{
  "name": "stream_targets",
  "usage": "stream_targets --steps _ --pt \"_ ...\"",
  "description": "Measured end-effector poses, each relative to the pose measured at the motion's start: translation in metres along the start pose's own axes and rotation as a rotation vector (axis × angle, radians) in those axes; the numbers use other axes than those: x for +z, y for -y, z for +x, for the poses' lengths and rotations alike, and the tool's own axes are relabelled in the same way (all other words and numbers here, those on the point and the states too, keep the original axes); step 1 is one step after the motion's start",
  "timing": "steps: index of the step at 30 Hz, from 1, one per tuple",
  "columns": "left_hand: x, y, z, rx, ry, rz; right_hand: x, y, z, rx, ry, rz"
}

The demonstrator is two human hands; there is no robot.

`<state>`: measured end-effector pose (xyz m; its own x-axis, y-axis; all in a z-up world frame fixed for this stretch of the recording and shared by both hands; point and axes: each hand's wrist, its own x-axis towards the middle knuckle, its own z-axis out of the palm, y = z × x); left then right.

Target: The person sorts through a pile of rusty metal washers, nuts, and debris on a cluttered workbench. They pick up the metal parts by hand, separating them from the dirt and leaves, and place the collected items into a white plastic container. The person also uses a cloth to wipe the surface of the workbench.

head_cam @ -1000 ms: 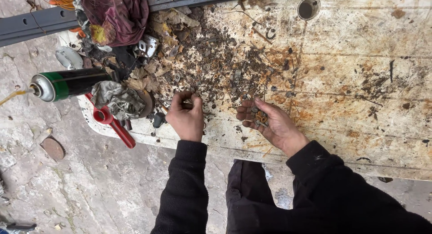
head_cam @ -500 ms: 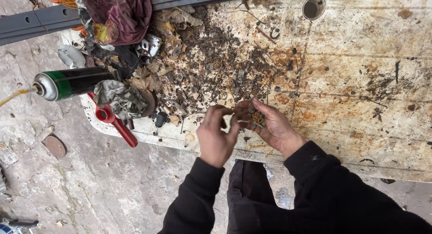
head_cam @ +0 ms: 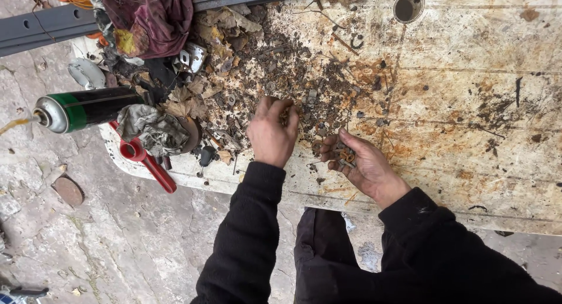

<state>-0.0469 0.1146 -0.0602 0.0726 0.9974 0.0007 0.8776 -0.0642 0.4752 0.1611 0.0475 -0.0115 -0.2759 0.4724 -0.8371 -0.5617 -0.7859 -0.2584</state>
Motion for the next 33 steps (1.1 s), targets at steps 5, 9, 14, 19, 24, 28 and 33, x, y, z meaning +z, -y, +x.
stream_targets --steps 5,9,14,19,24,28,33 --pt "0.007 -0.007 -0.003 0.187 0.026 0.044 -0.004 -0.002 0.002 0.001 -0.016 0.039" --pt "0.005 -0.012 0.000 0.233 0.132 0.162 -0.004 0.001 0.002 -0.003 -0.013 0.023" --pt "-0.017 -0.026 -0.023 0.240 0.032 0.113 -0.002 0.002 0.001 -0.003 -0.013 0.019" --pt "-0.076 -0.085 -0.056 0.323 0.104 -0.258 -0.004 -0.008 0.005 0.072 -0.084 0.044" --pt "-0.048 -0.035 -0.056 0.135 0.086 -0.168 -0.021 -0.012 -0.004 0.053 0.015 0.004" --pt "-0.033 -0.024 -0.052 0.139 0.091 -0.007 -0.037 -0.011 -0.019 0.032 0.009 0.001" --pt "-0.001 -0.014 -0.055 0.150 0.076 0.031 -0.054 -0.012 -0.034 0.014 -0.065 -0.025"
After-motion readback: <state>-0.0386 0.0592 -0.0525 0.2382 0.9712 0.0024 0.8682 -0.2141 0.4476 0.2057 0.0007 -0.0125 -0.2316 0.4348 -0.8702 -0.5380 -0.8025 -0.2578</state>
